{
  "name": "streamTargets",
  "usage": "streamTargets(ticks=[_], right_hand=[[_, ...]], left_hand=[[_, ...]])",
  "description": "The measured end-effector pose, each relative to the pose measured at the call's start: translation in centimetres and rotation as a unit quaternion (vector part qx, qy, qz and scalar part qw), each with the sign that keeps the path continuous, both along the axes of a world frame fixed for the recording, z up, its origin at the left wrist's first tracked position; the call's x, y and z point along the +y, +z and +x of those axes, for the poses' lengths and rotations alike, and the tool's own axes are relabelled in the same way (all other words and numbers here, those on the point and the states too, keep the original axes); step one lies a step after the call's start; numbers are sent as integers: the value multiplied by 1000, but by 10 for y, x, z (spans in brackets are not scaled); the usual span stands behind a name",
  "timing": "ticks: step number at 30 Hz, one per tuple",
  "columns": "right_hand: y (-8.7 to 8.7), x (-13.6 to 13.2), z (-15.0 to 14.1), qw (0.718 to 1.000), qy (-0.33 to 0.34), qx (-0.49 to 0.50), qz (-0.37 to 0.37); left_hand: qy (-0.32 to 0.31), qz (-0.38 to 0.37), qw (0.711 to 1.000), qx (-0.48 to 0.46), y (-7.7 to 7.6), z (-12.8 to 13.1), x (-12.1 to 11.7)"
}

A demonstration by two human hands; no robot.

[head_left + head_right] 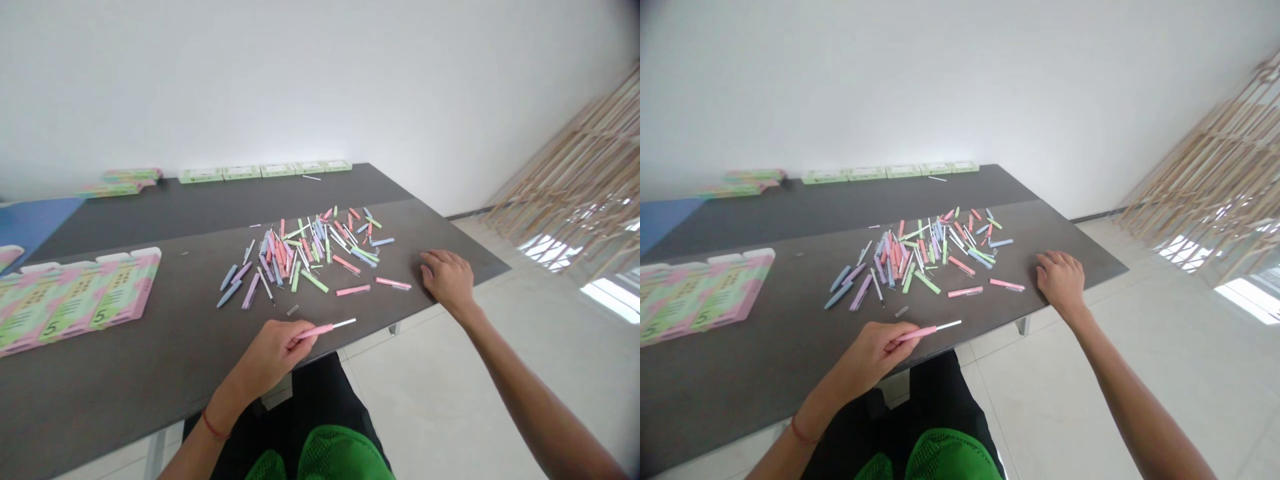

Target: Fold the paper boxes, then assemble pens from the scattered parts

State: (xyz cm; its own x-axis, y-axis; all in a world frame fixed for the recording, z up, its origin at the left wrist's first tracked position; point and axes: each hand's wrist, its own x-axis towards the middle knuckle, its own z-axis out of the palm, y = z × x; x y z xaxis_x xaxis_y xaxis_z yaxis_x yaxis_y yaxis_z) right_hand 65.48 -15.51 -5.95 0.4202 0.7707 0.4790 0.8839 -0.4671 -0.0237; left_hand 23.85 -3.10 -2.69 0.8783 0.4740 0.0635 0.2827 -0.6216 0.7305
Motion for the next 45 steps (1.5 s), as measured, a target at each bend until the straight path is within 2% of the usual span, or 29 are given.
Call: streamTargets(ticks=[3,5,7,8,10,13,16,20,27,37,45], right_hand=[[27,32,-16,999,40,-10,17],[43,65,-22,997,74,30,17],[55,103,-21,990,80,115,-1],[59,121,-18,983,74,166,-7],[63,154,-8,980,65,191,-5],[64,184,12,978,33,205,3],[62,190,31,979,-4,203,15],[57,181,50,979,-19,202,20],[52,172,59,978,-14,205,43],[54,185,37,984,48,171,11],[64,238,-7,975,166,123,-79]], left_hand=[[-2,3,1000,3,0,0,1],[1,6,1000,3,0,0,1],[5,7,1000,-1,1,0,0],[4,7,1000,-3,1,0,-1],[2,6,1000,-11,2,0,-1],[0,2,1000,-28,1,0,-1],[3,-6,999,-36,-1,0,-1],[6,-13,1000,-22,-1,0,-1],[9,-14,1000,-6,2,1,-3],[7,-24,1000,-16,2,0,-2],[-1,-23,1000,15,3,1,0]])
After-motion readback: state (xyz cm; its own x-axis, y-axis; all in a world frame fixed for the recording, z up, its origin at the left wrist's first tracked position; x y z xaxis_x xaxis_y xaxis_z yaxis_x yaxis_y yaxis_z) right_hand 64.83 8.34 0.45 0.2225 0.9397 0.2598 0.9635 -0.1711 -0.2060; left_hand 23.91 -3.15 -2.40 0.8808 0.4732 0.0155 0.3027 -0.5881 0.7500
